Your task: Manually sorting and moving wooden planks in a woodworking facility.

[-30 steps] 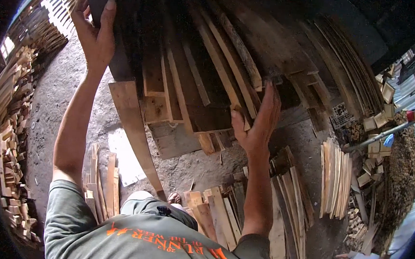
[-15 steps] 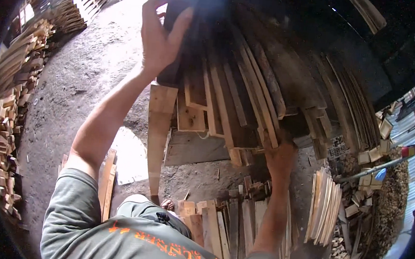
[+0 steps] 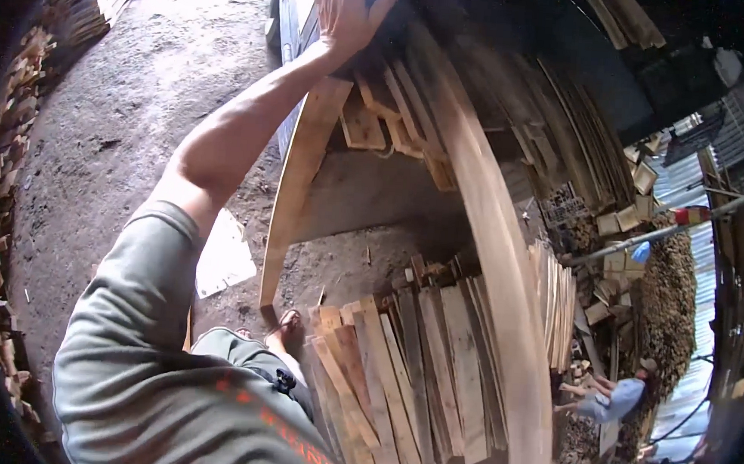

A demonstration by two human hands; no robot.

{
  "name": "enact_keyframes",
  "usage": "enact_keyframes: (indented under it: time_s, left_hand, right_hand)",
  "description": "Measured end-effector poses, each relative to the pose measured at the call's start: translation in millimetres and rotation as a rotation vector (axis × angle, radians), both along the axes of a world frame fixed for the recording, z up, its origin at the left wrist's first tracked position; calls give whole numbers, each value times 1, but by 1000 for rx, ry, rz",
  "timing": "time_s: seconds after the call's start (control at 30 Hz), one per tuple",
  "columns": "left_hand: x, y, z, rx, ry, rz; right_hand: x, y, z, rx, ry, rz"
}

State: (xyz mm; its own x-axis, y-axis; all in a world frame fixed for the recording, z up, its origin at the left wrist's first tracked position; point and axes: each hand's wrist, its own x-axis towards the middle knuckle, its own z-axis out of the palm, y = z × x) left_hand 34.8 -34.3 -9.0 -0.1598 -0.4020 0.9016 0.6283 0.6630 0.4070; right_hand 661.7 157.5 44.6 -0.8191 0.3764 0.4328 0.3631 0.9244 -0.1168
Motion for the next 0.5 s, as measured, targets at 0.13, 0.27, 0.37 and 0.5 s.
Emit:
enact_keyframes:
  time_s: [0.13, 0.27, 0.37, 0.5]
  left_hand:
    - [106, 35, -49, 450, -255, -501]
    - [213, 77, -112, 945, -1006, -1526]
    - [248, 108, -124, 1171, -1284, -2279]
    - [290, 125, -115, 1139, -1316, -2154]
  right_hand:
    - [140, -47, -39, -191, 96, -306]
    - [189, -68, -152, -537, 274, -582]
    - [203, -71, -242, -760, 404, -651]
    - [226, -69, -339, -1022, 496, -674]
